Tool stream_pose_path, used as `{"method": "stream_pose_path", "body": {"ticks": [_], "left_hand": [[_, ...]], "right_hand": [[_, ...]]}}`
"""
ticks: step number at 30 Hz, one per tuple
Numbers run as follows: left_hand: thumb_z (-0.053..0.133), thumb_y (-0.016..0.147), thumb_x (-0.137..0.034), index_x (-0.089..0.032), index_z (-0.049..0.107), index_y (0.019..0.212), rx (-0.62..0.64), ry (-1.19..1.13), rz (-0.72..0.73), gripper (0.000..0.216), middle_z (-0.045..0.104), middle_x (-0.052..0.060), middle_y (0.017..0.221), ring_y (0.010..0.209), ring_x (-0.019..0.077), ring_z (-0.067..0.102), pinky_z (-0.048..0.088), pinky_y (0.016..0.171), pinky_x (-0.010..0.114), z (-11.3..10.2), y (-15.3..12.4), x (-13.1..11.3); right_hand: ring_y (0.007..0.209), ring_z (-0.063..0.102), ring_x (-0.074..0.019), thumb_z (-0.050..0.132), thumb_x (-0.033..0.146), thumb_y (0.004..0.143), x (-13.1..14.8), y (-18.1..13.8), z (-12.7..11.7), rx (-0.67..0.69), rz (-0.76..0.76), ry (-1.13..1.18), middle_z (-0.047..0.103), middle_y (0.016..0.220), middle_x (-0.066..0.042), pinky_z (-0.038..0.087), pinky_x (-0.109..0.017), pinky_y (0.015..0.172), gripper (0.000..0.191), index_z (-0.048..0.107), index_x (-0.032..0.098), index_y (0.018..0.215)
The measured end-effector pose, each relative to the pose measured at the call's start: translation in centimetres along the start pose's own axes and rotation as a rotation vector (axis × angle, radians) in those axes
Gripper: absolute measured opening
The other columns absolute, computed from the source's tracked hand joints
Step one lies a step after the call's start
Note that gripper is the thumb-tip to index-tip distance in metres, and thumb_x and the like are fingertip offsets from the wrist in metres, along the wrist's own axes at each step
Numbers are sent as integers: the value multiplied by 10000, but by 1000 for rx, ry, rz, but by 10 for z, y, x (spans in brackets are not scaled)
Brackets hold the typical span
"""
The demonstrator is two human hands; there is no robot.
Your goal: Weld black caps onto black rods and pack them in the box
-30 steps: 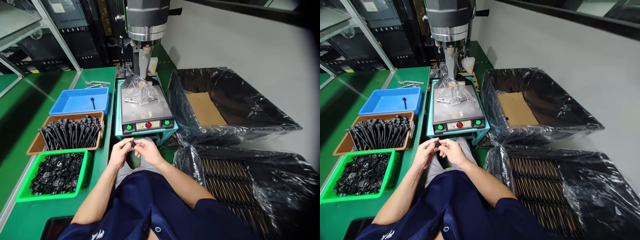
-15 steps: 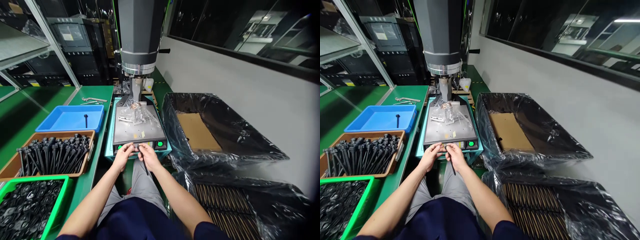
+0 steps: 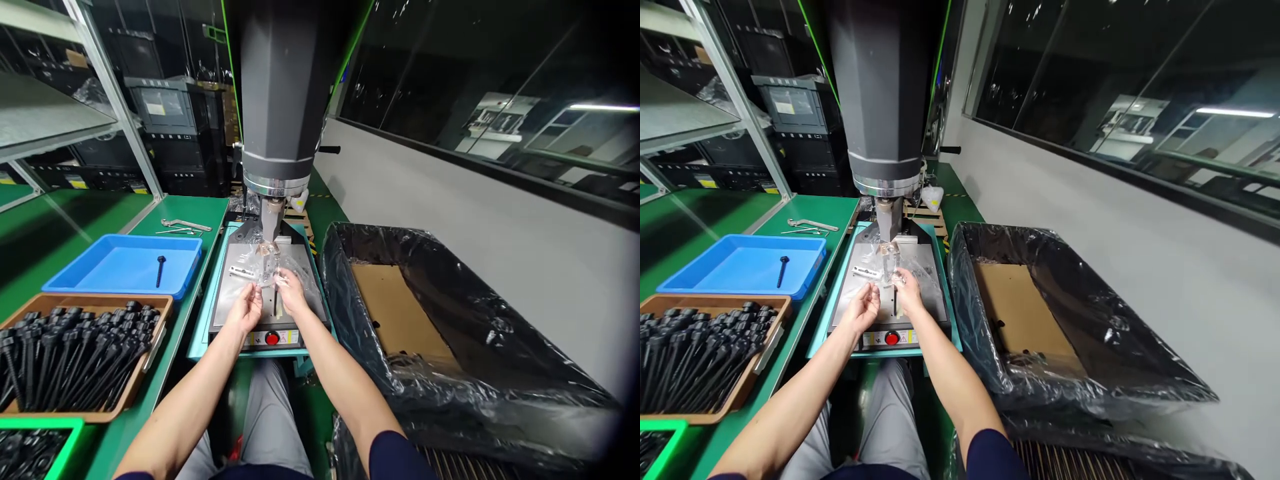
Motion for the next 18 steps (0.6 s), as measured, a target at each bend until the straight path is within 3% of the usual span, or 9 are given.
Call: {"method": "stream_pose_path", "body": {"ticks": [4, 9, 13, 18], "left_hand": [[562, 884, -17, -117, 618, 795, 72, 37, 53, 145, 695, 28, 719, 617, 84, 682, 575, 599, 136, 13, -19, -11], [594, 859, -13, -123, 632, 809, 138, 116, 101, 126, 699, 20, 742, 626, 79, 678, 572, 601, 134, 29, -27, -19], [607, 852, -19, -119, 636, 804, 192, 121, 121, 115, 698, 23, 751, 626, 79, 675, 574, 601, 142, 41, -23, -27], [617, 851, -31, -119, 639, 777, 252, 116, 156, 118, 682, 10, 748, 623, 68, 665, 561, 574, 130, 52, -22, -36]], "right_hand": [[900, 612, -189, 663, 388, 760, 29, 15, -2, -22, -238, -200, 668, 975, -56, 483, -352, 878, 343, 644, 196, 1044], [973, 603, -223, 622, 360, 790, 55, 32, 8, -35, -337, -329, 674, 1031, -62, 463, -392, 932, 329, 642, 219, 1086], [1001, 622, -239, 615, 330, 779, 62, 50, 22, 15, -376, -340, 698, 1053, -84, 461, -384, 948, 312, 647, 198, 1060], [956, 633, -255, 663, 360, 736, 54, 74, 31, -14, -299, -429, 710, 978, -69, 474, -394, 914, 293, 654, 206, 985]]}}
Point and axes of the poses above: each hand's wrist, its own y-axis towards the middle knuckle, its own z-axis out of the palm, x = y × z, the point moved 6 cm from there along y, towards the middle knuckle
